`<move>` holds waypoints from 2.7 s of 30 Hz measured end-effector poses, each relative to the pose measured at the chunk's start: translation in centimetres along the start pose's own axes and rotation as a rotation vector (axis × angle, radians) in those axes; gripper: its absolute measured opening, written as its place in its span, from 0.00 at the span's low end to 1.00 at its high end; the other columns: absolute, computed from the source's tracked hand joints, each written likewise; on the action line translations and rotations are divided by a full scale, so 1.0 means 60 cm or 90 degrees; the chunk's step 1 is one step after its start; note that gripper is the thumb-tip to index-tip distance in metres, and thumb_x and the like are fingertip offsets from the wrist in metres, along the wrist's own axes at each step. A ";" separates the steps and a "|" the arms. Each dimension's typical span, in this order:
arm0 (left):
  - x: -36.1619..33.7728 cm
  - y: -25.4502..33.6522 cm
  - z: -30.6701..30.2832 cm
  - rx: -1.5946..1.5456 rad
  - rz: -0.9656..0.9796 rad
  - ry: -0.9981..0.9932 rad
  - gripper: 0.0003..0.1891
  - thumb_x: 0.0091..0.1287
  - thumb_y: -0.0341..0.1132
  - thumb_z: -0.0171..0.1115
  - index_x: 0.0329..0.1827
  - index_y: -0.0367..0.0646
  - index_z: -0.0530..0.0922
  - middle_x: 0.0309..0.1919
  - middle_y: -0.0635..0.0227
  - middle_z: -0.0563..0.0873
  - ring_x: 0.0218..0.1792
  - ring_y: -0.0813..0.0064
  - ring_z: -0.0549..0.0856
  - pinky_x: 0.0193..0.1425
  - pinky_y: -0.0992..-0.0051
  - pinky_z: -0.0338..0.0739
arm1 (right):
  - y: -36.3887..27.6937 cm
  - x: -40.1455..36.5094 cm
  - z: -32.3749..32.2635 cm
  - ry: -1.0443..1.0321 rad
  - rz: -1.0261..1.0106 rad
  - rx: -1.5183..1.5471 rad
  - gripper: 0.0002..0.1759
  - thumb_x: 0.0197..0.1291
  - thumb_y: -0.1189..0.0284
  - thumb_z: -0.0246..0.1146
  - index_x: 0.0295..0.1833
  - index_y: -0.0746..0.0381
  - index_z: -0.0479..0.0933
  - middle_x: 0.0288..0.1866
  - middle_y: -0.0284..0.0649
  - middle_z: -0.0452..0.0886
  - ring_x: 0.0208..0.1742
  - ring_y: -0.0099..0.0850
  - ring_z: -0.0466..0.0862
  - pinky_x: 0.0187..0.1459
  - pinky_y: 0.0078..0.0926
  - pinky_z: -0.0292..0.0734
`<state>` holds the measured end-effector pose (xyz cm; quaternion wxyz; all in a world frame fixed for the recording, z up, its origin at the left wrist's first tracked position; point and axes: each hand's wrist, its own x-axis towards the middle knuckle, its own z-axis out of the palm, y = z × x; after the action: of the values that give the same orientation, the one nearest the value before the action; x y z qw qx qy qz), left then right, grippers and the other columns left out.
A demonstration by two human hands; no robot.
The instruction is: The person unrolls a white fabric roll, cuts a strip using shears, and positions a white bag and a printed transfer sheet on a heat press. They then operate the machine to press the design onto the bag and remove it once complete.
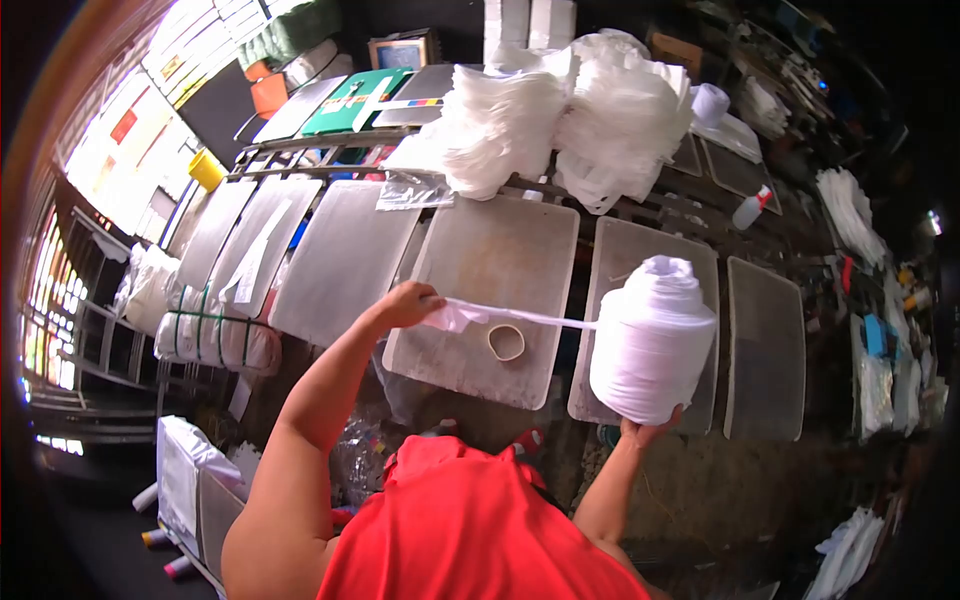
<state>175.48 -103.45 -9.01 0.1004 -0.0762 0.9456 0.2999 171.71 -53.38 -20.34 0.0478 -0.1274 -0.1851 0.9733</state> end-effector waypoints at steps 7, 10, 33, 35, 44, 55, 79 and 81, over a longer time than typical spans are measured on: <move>-0.052 -0.027 -0.041 -0.321 -0.166 0.141 0.22 0.78 0.51 0.55 0.44 0.40 0.85 0.27 0.78 0.76 0.26 0.85 0.70 0.30 0.78 0.66 | -0.103 0.026 -0.133 0.116 0.087 -0.186 0.37 0.70 0.45 0.50 0.75 0.57 0.67 0.74 0.39 0.72 0.71 0.46 0.74 0.70 0.54 0.70; -0.047 -0.036 -0.029 -0.445 -0.173 0.142 0.22 0.78 0.52 0.55 0.51 0.38 0.82 0.28 0.76 0.78 0.27 0.85 0.72 0.30 0.79 0.67 | -0.180 0.032 -0.227 0.176 0.149 -0.277 0.34 0.70 0.51 0.54 0.75 0.60 0.66 0.72 0.41 0.73 0.72 0.45 0.74 0.70 0.50 0.70; -0.075 -0.019 -0.053 -0.446 0.076 0.239 0.18 0.69 0.44 0.69 0.46 0.38 0.75 0.38 0.59 0.84 0.41 0.71 0.82 0.46 0.68 0.77 | 0.280 -0.111 0.305 -0.584 -0.407 -1.210 0.31 0.62 0.68 0.71 0.69 0.61 0.73 0.65 0.50 0.78 0.70 0.44 0.75 0.76 0.42 0.61; -0.081 -0.045 -0.051 -0.489 0.060 0.228 0.18 0.68 0.44 0.71 0.45 0.37 0.78 0.37 0.60 0.85 0.41 0.70 0.84 0.46 0.68 0.78 | 0.319 -0.114 0.320 -0.744 -0.118 -1.298 0.22 0.60 0.68 0.71 0.60 0.62 0.80 0.53 0.48 0.85 0.61 0.45 0.81 0.70 0.39 0.69; -0.116 -0.072 -0.005 -0.189 0.288 -0.084 0.12 0.68 0.35 0.59 0.47 0.37 0.81 0.33 0.55 0.86 0.37 0.61 0.86 0.45 0.61 0.78 | 0.315 -0.170 0.427 -0.718 0.079 -1.132 0.07 0.63 0.80 0.61 0.43 0.66 0.84 0.32 0.39 0.85 0.33 0.24 0.81 0.38 0.25 0.75; -0.124 0.105 0.035 -0.695 0.103 -0.338 0.22 0.77 0.59 0.53 0.45 0.47 0.77 0.22 0.80 0.69 0.20 0.86 0.67 0.23 0.77 0.60 | 0.336 -0.018 0.357 -0.297 -0.549 -1.172 0.21 0.74 0.58 0.58 0.42 0.64 0.87 0.34 0.56 0.85 0.36 0.57 0.86 0.37 0.48 0.80; -0.047 -0.186 -0.131 -0.135 0.217 0.303 0.17 0.61 0.29 0.52 0.52 0.40 0.82 0.36 0.50 0.84 0.39 0.52 0.85 0.47 0.62 0.77 | 0.292 -0.174 0.124 -0.446 -0.435 -1.314 0.31 0.55 0.66 0.70 0.65 0.60 0.73 0.63 0.49 0.75 0.64 0.51 0.75 0.62 0.49 0.75; -0.052 -0.171 -0.120 -0.136 0.154 0.228 0.11 0.60 0.30 0.52 0.41 0.36 0.81 0.32 0.51 0.83 0.37 0.53 0.84 0.46 0.61 0.76 | 0.275 -0.214 0.076 -0.396 -0.428 -1.285 0.29 0.56 0.66 0.70 0.64 0.60 0.74 0.61 0.50 0.76 0.62 0.52 0.76 0.62 0.49 0.75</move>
<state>179.58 -115.68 -8.15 -0.1142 -0.0244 0.9135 0.3897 182.13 -72.07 -19.41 0.1355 0.1987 -0.9224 0.3022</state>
